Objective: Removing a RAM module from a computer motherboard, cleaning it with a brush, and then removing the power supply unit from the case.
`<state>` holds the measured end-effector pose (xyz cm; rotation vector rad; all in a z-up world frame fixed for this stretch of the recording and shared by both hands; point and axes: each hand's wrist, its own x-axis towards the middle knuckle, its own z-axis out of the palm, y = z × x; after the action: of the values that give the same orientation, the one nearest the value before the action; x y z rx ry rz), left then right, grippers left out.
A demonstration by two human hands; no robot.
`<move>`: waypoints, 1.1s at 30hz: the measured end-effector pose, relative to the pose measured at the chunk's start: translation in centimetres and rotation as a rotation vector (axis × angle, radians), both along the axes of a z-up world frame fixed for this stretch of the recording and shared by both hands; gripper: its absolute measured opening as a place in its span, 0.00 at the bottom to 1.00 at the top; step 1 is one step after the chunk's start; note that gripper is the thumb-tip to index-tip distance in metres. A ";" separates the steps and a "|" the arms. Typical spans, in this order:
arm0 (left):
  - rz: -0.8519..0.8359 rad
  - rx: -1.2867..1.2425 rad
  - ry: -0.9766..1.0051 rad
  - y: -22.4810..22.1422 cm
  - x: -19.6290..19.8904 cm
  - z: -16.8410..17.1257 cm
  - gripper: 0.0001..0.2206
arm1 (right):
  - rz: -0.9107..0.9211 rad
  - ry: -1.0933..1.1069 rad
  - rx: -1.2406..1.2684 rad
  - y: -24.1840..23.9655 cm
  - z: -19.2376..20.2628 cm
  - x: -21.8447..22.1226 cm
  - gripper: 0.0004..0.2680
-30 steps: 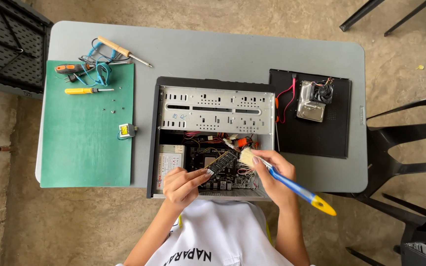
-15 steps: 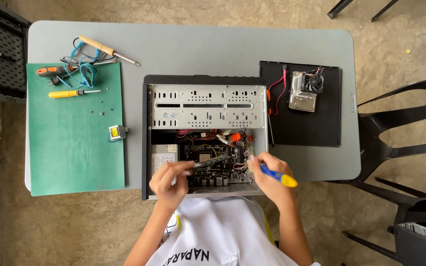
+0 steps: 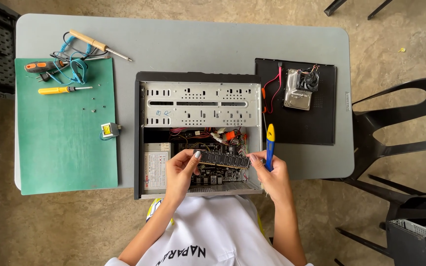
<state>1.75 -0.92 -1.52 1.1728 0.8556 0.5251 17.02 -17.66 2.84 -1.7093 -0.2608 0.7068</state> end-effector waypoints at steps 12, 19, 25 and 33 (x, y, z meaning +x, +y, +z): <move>-0.232 -0.065 -0.026 -2.0 1.4 1.3 0.10 | -0.130 0.100 0.109 -3.5 -2.0 2.2 0.06; -0.294 0.577 0.301 0.9 -2.8 0.7 0.10 | -0.281 0.069 0.058 -9.7 -4.7 8.0 0.05; -0.388 1.008 0.533 2.2 -6.8 -3.3 0.13 | -0.508 0.184 -0.065 -11.4 -9.3 14.8 0.05; -0.263 1.158 0.470 1.8 -6.8 -4.1 0.13 | -0.567 0.380 -0.147 -11.5 -15.4 24.0 0.06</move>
<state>-5.06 0.84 -5.61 2.5052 0.7529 0.5365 41.06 -29.16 -12.53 -1.6355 0.5347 0.6134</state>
